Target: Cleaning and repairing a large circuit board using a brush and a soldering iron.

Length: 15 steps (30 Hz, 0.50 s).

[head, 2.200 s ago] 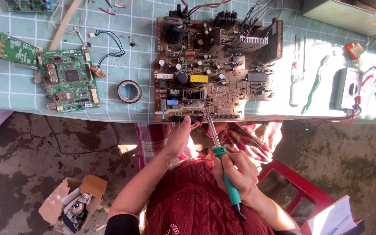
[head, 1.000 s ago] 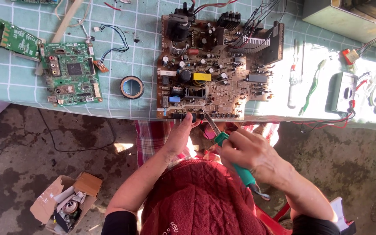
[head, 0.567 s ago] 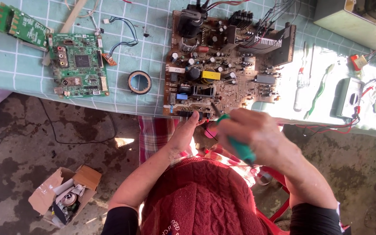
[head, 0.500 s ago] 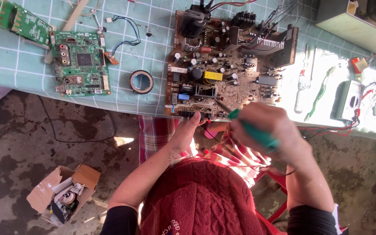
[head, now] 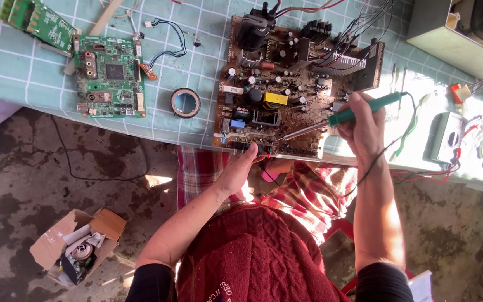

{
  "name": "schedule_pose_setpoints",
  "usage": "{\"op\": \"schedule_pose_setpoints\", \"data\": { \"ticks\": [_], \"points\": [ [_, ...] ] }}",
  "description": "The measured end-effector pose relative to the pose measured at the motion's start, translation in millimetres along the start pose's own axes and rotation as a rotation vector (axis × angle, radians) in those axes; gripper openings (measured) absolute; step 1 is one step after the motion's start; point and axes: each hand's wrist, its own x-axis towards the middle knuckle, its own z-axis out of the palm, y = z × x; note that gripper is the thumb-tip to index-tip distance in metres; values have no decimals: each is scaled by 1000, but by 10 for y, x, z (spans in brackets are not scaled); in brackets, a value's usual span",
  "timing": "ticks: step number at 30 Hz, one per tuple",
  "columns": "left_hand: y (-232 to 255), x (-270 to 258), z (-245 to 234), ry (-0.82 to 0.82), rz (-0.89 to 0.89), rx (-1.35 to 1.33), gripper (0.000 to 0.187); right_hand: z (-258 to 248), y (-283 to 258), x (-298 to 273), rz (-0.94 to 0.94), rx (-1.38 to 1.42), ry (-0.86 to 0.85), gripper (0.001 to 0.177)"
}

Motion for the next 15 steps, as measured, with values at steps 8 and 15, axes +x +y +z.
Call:
{"op": "schedule_pose_setpoints", "data": {
  "ticks": [8,15],
  "points": [
    [-61,26,17,16,56,-44,38,221,85,312,121,104,-60,35],
    [6,22,128,51,112,-47,41,115,171,474,185,139,-73,32]
  ]
}}
